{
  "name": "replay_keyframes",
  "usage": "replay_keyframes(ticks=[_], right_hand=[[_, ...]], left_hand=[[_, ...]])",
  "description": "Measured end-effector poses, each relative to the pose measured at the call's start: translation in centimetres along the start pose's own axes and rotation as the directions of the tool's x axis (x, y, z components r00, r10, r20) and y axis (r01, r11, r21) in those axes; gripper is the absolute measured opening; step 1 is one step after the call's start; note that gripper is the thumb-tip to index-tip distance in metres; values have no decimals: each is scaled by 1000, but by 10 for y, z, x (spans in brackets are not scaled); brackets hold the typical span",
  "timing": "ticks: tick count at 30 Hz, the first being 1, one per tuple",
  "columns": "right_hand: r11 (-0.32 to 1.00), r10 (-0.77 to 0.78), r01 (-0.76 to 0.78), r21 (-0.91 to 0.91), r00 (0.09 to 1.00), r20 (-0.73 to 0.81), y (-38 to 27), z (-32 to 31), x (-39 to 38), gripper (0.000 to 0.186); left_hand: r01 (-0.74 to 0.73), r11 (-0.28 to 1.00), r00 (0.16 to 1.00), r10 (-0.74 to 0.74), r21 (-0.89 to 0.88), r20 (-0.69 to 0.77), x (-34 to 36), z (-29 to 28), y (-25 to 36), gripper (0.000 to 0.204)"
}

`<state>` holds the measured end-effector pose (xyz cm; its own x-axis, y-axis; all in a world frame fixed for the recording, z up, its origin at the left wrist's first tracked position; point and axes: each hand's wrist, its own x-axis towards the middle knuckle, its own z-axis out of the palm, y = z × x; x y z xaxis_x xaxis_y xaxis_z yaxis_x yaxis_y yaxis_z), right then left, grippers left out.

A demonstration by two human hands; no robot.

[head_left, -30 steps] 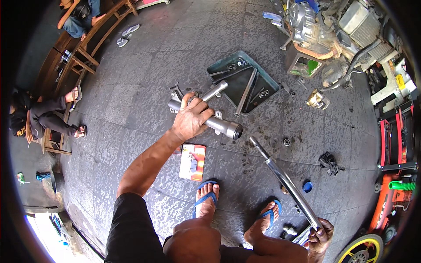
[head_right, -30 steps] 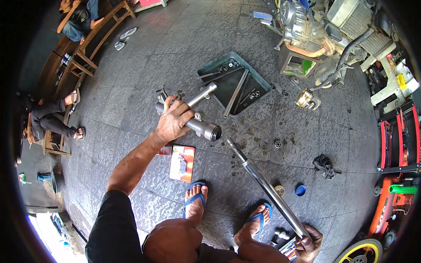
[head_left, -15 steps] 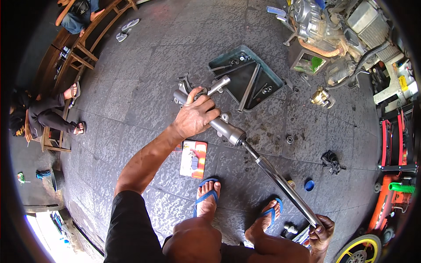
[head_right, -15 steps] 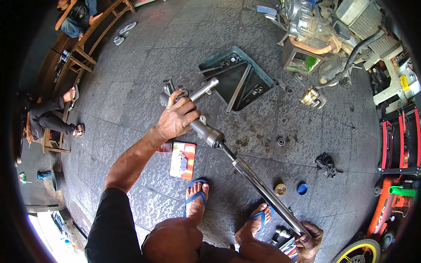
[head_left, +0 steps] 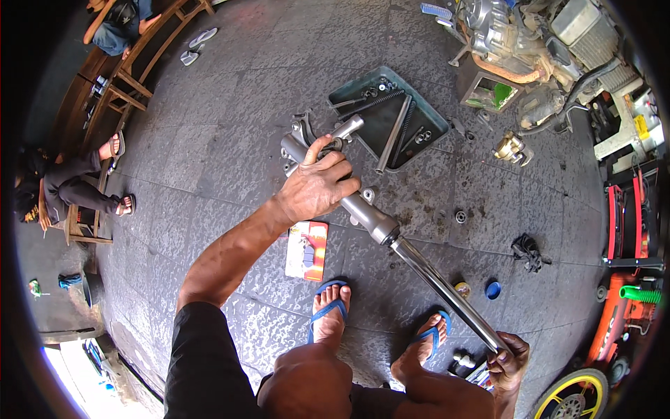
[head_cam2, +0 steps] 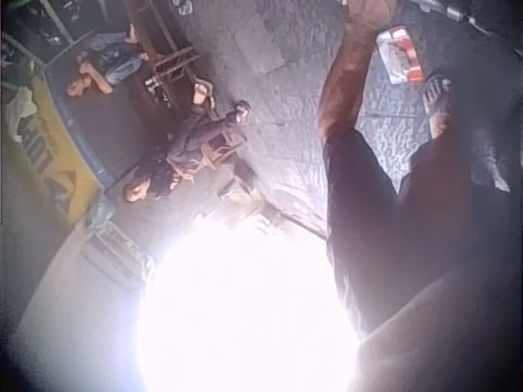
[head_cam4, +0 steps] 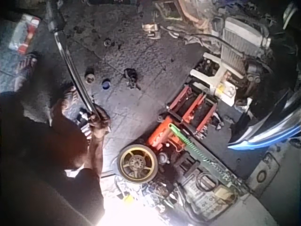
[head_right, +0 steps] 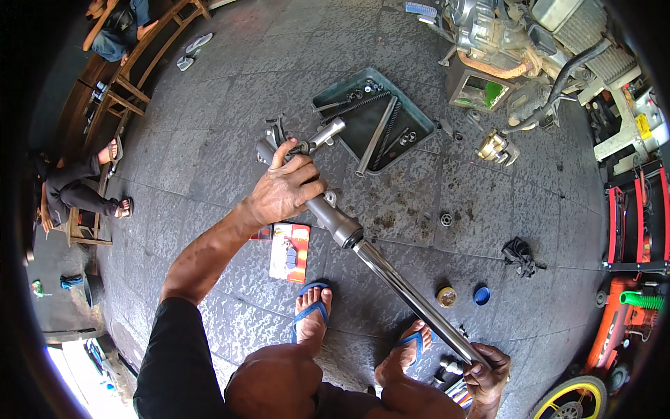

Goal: The person cleans and assembles motorcycle fork components by hand and using a cloth. The person inserts a spring and other internal parts into a fork tube and applies grease to the components.

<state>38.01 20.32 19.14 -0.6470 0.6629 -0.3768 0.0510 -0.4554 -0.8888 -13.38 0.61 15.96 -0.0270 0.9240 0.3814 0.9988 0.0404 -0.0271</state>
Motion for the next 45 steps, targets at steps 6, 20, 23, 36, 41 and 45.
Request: replay_keyframes(ticks=[6,20,23,36,41,45], right_hand=[[1000,12,-12,8,1000,15,1,0,2,53],[921,-203,203,-333,979,37,-9,-1,1,61],[937,-217,216,-273,976,26,-8,2,3,58],[936,266,-287,203,956,125,-20,18,21,45],[991,137,-137,-1,989,61,-24,18,27,49],[962,-104,127,-242,989,104,-28,17,28,56]], left_hand=[[-12,999,1000,13,-32,16,6,-5,6,34],[26,976,978,20,-216,207,12,-8,11,35],[15,988,994,3,-153,112,11,-4,12,34],[46,997,982,-33,63,-186,19,-7,13,32],[12,1000,1000,-12,-20,-19,25,-16,9,34],[61,987,990,-42,-145,134,27,-20,9,37]])
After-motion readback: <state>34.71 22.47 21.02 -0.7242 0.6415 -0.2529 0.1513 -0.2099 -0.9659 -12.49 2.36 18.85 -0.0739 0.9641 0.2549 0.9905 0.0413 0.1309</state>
